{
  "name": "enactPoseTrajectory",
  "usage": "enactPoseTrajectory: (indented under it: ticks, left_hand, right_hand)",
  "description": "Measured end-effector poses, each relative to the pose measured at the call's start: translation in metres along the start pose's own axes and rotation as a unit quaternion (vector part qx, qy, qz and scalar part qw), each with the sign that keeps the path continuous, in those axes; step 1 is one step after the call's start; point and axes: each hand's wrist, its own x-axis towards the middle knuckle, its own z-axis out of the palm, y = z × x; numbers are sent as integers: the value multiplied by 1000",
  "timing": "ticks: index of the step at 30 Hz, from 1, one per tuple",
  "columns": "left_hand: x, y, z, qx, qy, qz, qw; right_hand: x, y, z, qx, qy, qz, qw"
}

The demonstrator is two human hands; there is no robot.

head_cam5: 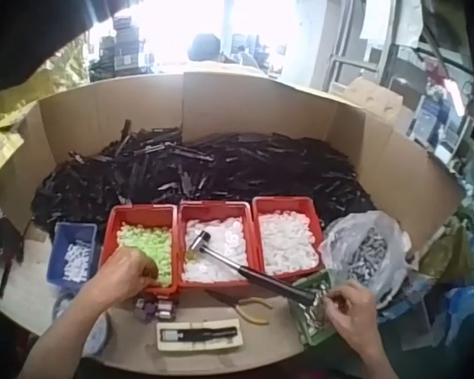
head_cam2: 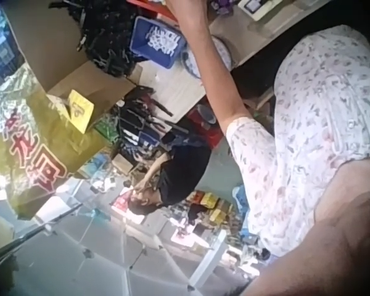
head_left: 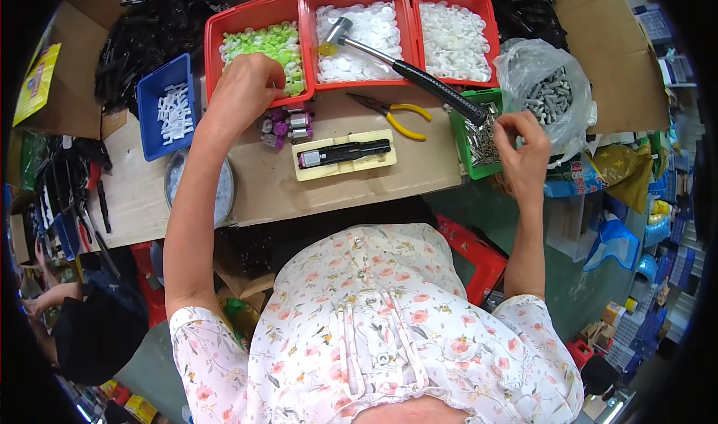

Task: The recorder is assembling small colorful plastic parts into a yellow base unit at a factory workbench.

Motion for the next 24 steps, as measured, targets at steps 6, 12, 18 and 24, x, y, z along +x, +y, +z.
enactPoseTrajectory:
  ticks: [6,12,18,24]
  left_hand:
    - [-4,-3,3,26,26,13,999]
    - [-23,1,-5,-318,85,-32,944]
    - [-56,24,24,-727,43,-58,683]
    - [-76,44,48,-838,-9,-43,544]
  right_hand:
    - [2,-40,-4,56,47,-54,996]
    - [10,-75,23,178,16,-108,978]
    - [19,-117,62,270,-20,-178,946]
    - [17,-131,77,257,-31,-235,937]
